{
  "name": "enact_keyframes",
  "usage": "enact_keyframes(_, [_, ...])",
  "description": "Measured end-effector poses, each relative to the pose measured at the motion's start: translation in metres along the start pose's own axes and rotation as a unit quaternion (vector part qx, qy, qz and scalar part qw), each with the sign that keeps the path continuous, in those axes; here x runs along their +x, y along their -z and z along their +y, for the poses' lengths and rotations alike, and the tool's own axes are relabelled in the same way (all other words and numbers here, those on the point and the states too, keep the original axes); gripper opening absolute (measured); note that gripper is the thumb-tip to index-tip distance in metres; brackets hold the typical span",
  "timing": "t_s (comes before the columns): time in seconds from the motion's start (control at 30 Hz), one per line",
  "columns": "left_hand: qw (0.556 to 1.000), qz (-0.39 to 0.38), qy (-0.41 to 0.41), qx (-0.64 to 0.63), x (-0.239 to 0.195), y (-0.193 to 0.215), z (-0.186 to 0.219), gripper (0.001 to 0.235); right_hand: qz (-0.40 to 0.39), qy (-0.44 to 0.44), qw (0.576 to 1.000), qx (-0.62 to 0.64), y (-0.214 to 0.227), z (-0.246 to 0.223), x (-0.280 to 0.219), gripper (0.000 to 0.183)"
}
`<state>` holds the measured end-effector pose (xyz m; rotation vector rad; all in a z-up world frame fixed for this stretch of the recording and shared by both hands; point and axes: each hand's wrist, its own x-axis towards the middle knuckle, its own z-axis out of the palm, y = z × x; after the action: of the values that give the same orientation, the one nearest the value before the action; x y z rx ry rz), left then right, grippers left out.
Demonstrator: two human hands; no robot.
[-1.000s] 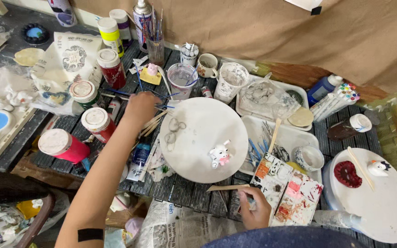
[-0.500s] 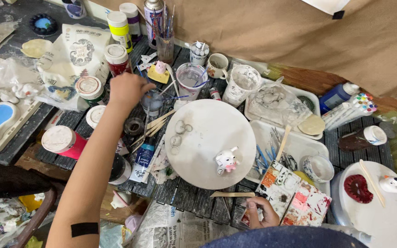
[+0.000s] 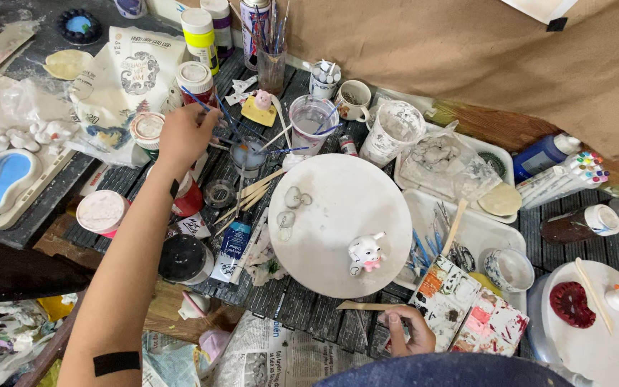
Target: The person paints a small white ceramic figurine using a fine brush and black paint. They outline and fill in details on the figurine's face and body while holding it in their left hand.
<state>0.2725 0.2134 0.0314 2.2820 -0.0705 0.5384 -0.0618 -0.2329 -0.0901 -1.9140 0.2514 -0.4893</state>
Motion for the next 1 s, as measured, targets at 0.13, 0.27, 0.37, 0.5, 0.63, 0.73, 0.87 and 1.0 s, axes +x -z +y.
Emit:
enact_keyframes(0.13, [1.0, -0.016, -0.011, -0.022, -0.004, 0.005, 0.013, 0.025, -0.008, -0.008, 0.999, -0.032, -0.004, -0.013, -0.001, 0.016])
enact_keyframes(0.27, [0.996, -0.061, -0.027, 0.055, -0.011, -0.006, 0.029, 0.024, -0.008, -0.015, 0.998, -0.056, -0.008, -0.022, 0.001, 0.015])
enact_keyframes(0.37, [0.967, -0.072, -0.063, 0.234, -0.01, -0.035, 0.033, 0.027, -0.03, -0.01, 0.998, -0.048, -0.009, -0.025, 0.004, 0.015])
enact_keyframes(0.5, [0.902, -0.005, -0.144, 0.406, -0.004, -0.066, 0.029, 0.03, -0.039, -0.018, 0.998, -0.045, -0.01, -0.027, 0.005, 0.014])
enact_keyframes(0.63, [0.907, -0.148, -0.219, 0.327, -0.007, -0.077, 0.043, 0.029, -0.019, -0.016, 0.999, -0.044, -0.01, -0.027, 0.003, 0.014])
enact_keyframes(0.73, [0.915, -0.17, -0.217, 0.293, -0.013, -0.084, 0.045, 0.034, -0.011, -0.028, 0.998, -0.051, -0.008, -0.027, 0.002, 0.013])
enact_keyframes(0.87, [0.935, -0.13, -0.187, 0.27, -0.008, -0.086, 0.04, 0.021, -0.029, -0.023, 0.998, -0.058, -0.004, -0.027, 0.004, 0.013])
enact_keyframes(1.0, [0.969, -0.085, -0.13, 0.191, 0.0, -0.057, 0.032, 0.022, -0.009, -0.024, 0.998, -0.056, -0.006, -0.027, 0.001, 0.014])
